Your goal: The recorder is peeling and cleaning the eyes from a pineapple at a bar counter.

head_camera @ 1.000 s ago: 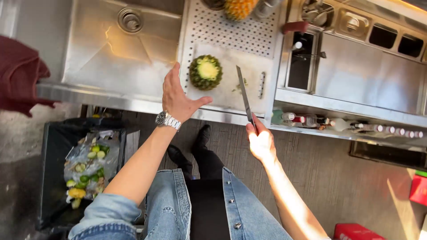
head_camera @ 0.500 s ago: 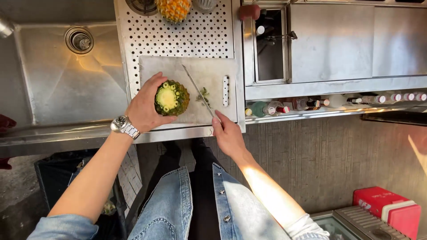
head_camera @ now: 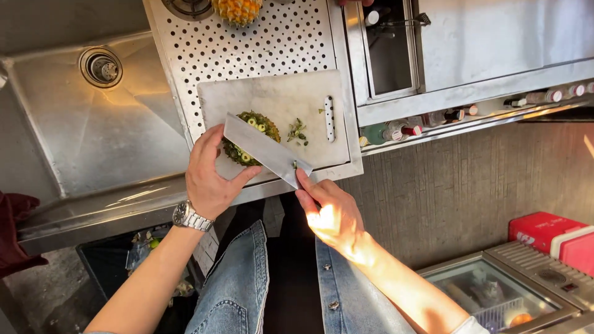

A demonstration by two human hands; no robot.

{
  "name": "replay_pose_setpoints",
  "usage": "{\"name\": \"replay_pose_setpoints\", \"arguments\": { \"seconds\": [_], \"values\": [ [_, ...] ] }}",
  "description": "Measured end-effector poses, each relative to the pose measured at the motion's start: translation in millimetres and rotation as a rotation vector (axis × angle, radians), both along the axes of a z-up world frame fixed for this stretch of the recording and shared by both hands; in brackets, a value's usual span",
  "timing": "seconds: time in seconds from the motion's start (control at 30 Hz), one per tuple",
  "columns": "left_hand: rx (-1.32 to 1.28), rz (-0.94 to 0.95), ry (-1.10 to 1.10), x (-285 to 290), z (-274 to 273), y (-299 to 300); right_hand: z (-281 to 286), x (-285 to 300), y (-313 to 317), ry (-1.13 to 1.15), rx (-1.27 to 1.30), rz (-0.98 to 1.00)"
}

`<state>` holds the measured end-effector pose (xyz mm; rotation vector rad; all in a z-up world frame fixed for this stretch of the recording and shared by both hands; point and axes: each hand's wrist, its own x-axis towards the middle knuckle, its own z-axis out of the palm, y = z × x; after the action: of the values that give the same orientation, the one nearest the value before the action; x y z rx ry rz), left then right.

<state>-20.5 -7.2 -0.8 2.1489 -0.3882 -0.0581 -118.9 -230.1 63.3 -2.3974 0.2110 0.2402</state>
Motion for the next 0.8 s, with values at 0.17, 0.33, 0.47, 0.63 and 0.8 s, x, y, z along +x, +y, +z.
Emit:
{"name": "replay_pose_setpoints", "arguments": {
  "seconds": [0.17, 0.33, 0.47, 0.63, 0.8],
  "values": [
    [-0.082, 0.061, 0.114, -5.9, -10.0, -0.7, 1.1, -13.5, 6.4, -0.019, -0.109, -0.007],
    [-0.095, 0.06, 0.114, -3.9, -12.9, -2.2, 5.7, -16.0, 8.7, -0.067, -0.123, -0.035],
    [-0.069, 0.092, 0.166, -2.7, -15.0, 1.6, -0.1, -7.5, 11.8, -0.038, -0.062, -0.041],
    [-0.027, 0.092, 0.198, 0.0, -18.7, 2.3, -5.4, 23.7, 10.6, -0.014, 0.011, 0.031],
    [0.001, 0.085, 0.207, 0.2, -16.4, 1.0, -4.8, 9.2, -14.2, 0.087, 0.08, 0.007]
  ]
}}
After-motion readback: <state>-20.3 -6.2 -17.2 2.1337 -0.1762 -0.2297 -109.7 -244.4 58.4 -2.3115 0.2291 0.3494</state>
